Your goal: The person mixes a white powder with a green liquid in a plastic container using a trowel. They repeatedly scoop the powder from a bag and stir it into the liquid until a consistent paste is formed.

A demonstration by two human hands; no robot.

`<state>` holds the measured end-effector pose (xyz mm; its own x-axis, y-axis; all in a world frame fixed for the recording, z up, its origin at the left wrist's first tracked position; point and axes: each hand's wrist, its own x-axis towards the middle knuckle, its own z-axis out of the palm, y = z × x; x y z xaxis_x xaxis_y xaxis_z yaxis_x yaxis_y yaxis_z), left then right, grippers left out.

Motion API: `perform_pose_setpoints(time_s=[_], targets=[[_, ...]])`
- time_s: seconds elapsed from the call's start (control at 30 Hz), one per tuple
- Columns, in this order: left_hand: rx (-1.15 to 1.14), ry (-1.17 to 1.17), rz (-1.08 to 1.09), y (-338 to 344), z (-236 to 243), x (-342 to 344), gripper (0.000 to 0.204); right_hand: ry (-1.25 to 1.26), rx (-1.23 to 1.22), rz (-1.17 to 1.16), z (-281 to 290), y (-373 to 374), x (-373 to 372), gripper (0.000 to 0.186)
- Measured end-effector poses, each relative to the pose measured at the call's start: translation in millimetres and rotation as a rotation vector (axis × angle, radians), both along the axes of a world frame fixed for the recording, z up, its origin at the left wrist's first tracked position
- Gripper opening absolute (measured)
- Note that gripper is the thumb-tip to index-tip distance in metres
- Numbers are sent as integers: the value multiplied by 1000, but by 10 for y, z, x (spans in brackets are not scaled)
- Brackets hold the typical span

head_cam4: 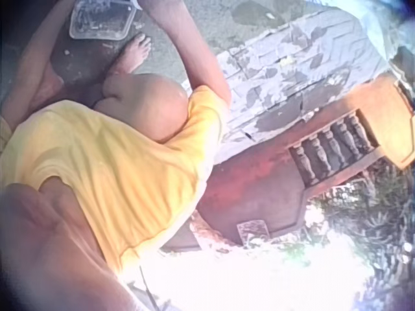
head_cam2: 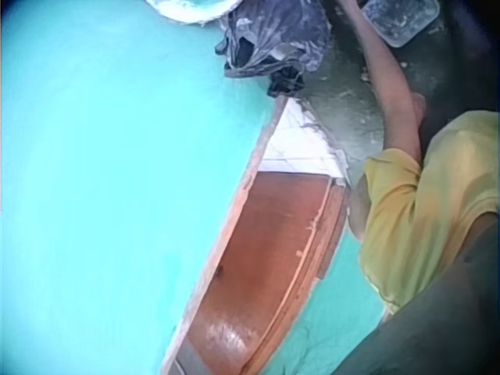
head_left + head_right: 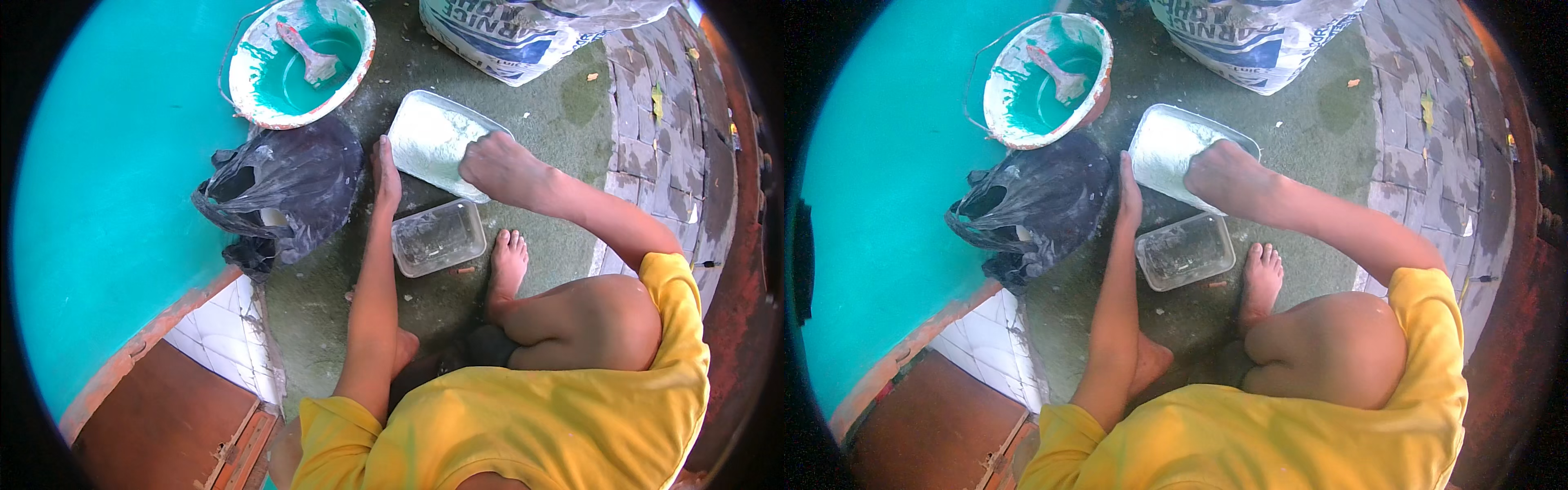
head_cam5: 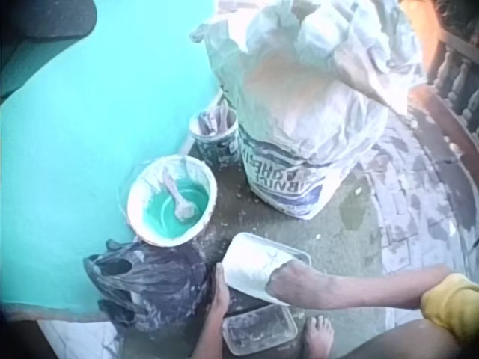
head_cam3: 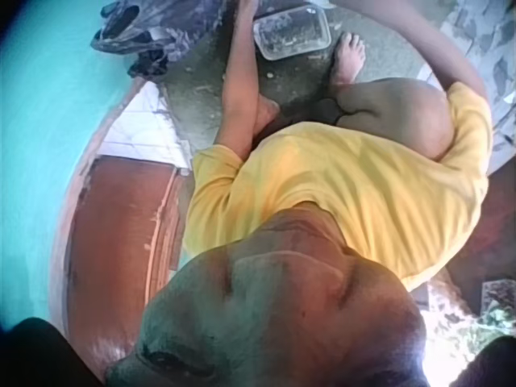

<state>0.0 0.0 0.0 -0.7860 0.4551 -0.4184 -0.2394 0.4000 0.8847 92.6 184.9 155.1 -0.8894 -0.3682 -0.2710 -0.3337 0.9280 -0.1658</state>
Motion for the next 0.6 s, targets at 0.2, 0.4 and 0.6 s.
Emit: perform_pose_setpoints(time_s=[0.2, 0.4, 0.6], targets=[[-7, 10, 115, 94, -99, 98, 75, 12, -28, -67, 21, 15, -168, 7], [11, 38, 98, 51, -147, 74, 74, 71, -62, -247, -14, 132, -228, 7], [-20, 69, 100, 62, -190, 67, 72, 77, -34, -207, -219, 223, -168, 5]])
